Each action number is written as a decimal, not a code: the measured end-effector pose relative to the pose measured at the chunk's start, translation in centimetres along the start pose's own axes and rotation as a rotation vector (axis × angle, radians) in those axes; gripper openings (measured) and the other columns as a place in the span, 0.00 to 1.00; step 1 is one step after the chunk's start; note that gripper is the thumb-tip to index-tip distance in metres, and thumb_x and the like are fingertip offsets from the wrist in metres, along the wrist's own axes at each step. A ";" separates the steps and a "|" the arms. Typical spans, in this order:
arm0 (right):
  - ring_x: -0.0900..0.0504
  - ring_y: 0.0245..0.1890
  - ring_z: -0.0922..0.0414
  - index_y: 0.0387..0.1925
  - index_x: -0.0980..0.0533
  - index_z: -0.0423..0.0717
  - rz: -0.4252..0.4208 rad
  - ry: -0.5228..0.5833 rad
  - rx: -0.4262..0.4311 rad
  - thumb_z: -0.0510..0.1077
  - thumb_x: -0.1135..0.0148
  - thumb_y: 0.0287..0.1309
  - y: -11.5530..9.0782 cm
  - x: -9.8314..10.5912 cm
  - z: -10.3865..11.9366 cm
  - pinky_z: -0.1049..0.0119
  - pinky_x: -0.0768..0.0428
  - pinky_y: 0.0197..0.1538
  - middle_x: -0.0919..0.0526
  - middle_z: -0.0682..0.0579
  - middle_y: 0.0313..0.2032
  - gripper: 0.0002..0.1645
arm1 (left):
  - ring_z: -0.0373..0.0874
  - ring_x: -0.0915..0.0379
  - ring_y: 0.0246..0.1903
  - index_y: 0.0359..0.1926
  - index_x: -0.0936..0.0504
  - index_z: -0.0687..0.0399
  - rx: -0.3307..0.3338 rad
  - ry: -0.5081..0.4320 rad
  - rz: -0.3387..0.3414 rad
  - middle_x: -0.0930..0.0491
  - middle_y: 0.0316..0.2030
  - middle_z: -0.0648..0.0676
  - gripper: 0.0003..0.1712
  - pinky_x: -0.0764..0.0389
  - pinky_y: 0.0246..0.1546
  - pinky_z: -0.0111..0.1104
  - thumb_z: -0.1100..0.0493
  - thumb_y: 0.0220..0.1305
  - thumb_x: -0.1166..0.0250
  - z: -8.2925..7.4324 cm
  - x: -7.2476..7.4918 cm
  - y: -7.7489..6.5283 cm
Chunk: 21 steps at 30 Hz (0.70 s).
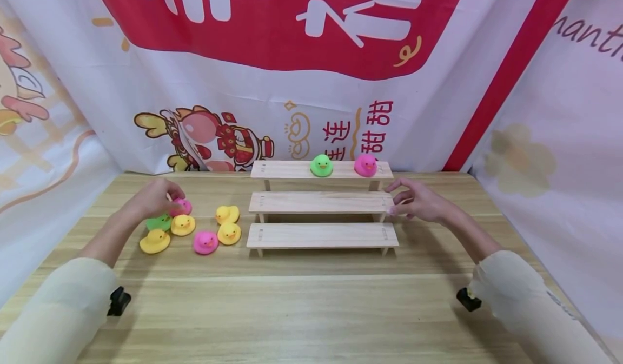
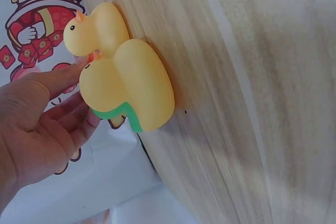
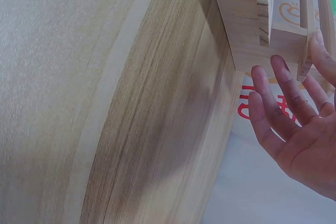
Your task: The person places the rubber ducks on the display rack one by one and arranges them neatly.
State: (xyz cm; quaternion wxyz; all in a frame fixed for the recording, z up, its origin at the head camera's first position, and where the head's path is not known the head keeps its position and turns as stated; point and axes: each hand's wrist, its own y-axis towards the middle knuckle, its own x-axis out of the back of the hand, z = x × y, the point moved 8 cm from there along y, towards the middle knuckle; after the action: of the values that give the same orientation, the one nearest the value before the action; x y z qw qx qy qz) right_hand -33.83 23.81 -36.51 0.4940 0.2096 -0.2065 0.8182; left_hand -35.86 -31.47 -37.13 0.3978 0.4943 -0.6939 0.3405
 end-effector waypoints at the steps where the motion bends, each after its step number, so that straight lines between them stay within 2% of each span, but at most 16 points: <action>1: 0.18 0.40 0.55 0.63 0.34 0.34 0.000 -0.001 -0.001 0.36 0.29 0.64 0.0 0.0 0.0 0.54 0.16 0.36 0.14 0.42 0.41 0.32 | 0.49 0.21 0.31 0.45 0.17 0.78 -0.004 -0.001 0.001 0.16 0.36 0.65 0.13 0.16 0.33 0.42 0.69 0.64 0.31 -0.1 0.0 0.0; 7: 0.18 0.41 0.52 0.63 0.33 0.35 -0.001 -0.017 -0.011 0.36 0.29 0.64 0.0 0.1 -0.2 0.50 0.15 0.38 0.16 0.41 0.41 0.31 | 0.51 0.21 0.34 0.46 0.17 0.77 -0.022 0.004 -0.009 0.16 0.39 0.67 0.12 0.16 0.33 0.41 0.70 0.65 0.33 -0.4 0.1 0.0; 14: 0.18 0.42 0.53 0.64 0.34 0.35 0.000 -0.003 -0.008 0.37 0.29 0.64 0.0 0.0 0.0 0.49 0.15 0.39 0.15 0.40 0.43 0.32 | 0.60 0.20 0.41 0.48 0.16 0.75 -0.076 0.013 -0.048 0.16 0.42 0.69 0.12 0.16 0.39 0.47 0.72 0.64 0.33 -1.4 0.6 0.2; 21: 0.18 0.40 0.54 0.63 0.34 0.35 0.005 0.005 -0.012 0.36 0.30 0.64 0.1 -0.1 0.0 0.51 0.15 0.38 0.14 0.40 0.43 0.31 | 0.52 0.19 0.36 0.50 0.15 0.72 -0.082 -0.005 -0.062 0.16 0.45 0.70 0.15 0.18 0.33 0.37 0.69 0.64 0.30 -2.3 0.8 0.5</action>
State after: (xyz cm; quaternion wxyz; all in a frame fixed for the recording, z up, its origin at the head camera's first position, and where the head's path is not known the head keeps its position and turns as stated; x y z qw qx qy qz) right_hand -33.86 23.74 -36.54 0.4935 0.2041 -0.2105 0.8188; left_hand -35.95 -29.70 -35.43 0.4264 0.4998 -0.6925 0.2981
